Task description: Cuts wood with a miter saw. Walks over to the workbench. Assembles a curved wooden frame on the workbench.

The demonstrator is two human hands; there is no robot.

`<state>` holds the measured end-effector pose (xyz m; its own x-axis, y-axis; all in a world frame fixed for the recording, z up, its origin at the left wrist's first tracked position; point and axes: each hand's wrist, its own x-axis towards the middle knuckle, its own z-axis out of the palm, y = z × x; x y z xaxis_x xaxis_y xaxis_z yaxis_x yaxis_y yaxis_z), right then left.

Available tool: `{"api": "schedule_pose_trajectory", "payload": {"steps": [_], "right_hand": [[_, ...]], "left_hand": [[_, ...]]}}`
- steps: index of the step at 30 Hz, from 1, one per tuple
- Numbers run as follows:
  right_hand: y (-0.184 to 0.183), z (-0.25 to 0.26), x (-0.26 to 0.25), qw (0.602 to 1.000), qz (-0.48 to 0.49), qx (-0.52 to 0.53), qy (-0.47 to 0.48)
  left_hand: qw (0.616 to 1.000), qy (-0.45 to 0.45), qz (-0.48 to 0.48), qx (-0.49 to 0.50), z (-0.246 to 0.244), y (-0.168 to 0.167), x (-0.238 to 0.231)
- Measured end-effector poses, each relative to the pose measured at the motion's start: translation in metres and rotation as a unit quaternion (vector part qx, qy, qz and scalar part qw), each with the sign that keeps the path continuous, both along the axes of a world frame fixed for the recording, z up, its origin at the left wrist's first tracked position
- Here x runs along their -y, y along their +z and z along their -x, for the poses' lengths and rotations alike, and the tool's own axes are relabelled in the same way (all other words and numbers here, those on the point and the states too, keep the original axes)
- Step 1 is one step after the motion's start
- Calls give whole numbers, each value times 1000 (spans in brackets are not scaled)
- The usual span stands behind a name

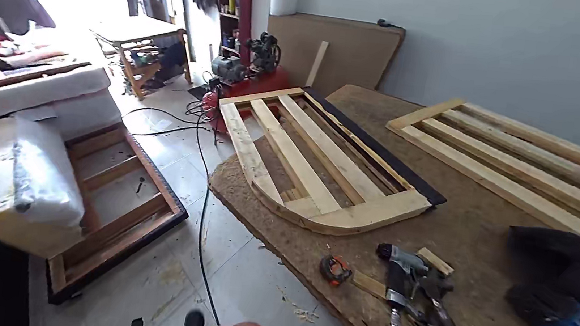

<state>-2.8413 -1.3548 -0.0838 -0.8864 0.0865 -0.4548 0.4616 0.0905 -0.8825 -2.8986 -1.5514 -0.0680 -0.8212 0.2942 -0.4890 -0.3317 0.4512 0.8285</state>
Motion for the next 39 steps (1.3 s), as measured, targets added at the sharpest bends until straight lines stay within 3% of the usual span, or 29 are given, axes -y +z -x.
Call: {"api": "schedule_pose_trajectory", "payload": {"steps": [4, 8, 12, 18, 27, 35, 39], "right_hand": [[-21, 119, -20, 989, -28, -17, -147], [-49, 236, -50, 939, -51, -42, -337], [-60, 316, -73, 883, -92, -4, -461], [-80, 364, -72, 800, -118, 6, -589], [-94, 380, -63, 740, -171, 18, -650], [-102, 386, -63, 738, -196, 28, -645], [-105, 383, -63, 752, -204, 31, -626]], "left_hand": [[995, -91, 21, -32, 152, -22, -43], [966, -229, 69, -102, 303, -39, -123], [944, -300, 96, -93, 390, -51, -190], [950, -300, 60, -60, 428, -90, -215], [948, -304, 58, -79, 432, -102, -228], [953, -286, 50, -83, 432, -113, -232], [934, -334, 33, -124, 435, -115, -228]]}}
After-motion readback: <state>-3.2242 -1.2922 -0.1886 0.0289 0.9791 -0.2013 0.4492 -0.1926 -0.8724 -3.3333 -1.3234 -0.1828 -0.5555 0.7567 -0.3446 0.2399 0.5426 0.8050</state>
